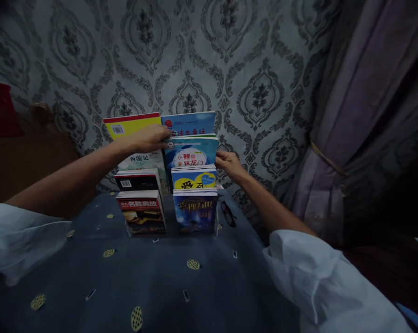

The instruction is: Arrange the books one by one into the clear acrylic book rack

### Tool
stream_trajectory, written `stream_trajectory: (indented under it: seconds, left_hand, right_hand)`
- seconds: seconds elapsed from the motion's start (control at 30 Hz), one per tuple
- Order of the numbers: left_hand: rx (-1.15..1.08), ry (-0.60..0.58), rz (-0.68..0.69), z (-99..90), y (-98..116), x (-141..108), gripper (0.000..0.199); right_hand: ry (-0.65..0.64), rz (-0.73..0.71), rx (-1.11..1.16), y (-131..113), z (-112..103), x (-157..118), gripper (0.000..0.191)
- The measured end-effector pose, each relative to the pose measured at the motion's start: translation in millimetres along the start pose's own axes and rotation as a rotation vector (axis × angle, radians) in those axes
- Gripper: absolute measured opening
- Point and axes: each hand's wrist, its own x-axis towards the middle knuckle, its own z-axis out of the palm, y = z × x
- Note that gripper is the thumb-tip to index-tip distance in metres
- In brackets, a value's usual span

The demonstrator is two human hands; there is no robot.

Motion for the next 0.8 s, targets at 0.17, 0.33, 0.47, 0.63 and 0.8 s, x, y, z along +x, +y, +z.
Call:
stream_trajectory:
  seconds: [0.17, 0.33, 0.47, 0.63, 0.8]
  left_hand:
    - [-0.019, -0.01, -0.04, -1.2, -0.5, -2.2, 0.005]
    - [-0.056, 0.03, 0.002, 3.4, -5.2, -5.4, 0.015]
    - [-0.106, 0.121, 0.058, 14.5, -11.0, -5.3, 0.04]
    - [-0.071, 0.097, 0.052, 20.4, -9.1, -3.3, 0.03]
    - [-0.024, 0.075, -0.016, 15.2, 0.2, -5.8, 0.027]
  right_hand:
    - [0.0, 0.022, 0.032, 0.8, -1.2, 0.9, 0.036]
    - [-0.02, 0.065, 0.047, -1.2, -2.4, -0.6, 0.037]
    - [0.018, 0.092, 0.132, -2.1, -2.5, -4.5, 0.039]
    - [0.146, 0.091, 0.168, -0.1, -0.4, -9.9, 0.047]
    - [0.121, -0.015, 0.06, 1.8, 6.5, -11.7, 0.056]
